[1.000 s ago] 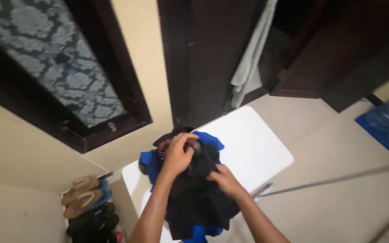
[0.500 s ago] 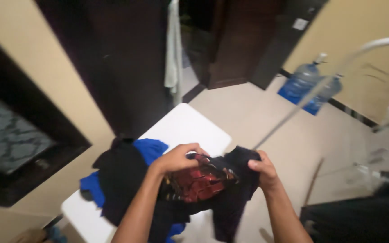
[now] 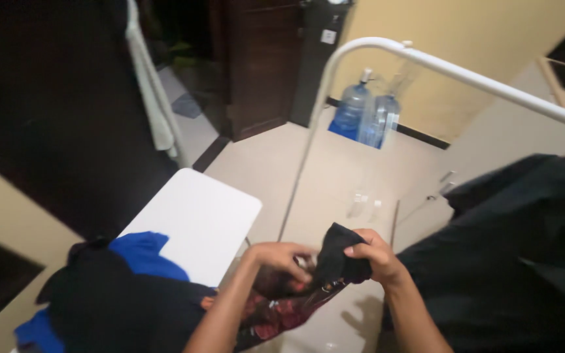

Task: The person repeatedly picks up shirts from a white table, places each on a metal hanger, and hangs them on a white drying rack. The person handles several shirts in sequence, including black, blue, and olive green items, and adjusts them on the rack.

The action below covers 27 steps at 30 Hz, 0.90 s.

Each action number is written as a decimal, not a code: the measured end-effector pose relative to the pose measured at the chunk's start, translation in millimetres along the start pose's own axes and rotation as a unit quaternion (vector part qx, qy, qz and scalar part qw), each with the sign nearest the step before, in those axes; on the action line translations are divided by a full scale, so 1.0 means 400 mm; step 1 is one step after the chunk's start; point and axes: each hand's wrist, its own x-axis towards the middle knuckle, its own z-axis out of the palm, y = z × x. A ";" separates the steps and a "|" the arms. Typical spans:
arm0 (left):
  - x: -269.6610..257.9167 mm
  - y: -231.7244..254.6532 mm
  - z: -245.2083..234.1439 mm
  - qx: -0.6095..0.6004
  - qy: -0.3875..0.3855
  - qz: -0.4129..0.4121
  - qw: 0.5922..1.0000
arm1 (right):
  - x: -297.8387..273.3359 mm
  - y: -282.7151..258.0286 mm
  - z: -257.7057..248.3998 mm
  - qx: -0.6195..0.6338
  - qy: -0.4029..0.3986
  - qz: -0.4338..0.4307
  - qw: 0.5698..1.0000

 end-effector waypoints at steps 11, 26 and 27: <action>0.119 0.047 -0.014 -0.113 0.210 0.169 0.956 | -0.136 -0.087 -0.265 -0.017 0.187 -0.162 0.969; 0.128 0.181 0.061 -0.002 0.317 0.298 0.900 | -0.186 -0.177 -0.262 -0.424 0.450 -0.239 0.749; 0.112 0.215 0.077 0.031 0.265 0.268 0.926 | -0.176 -0.167 -0.271 -0.378 0.465 -0.223 0.768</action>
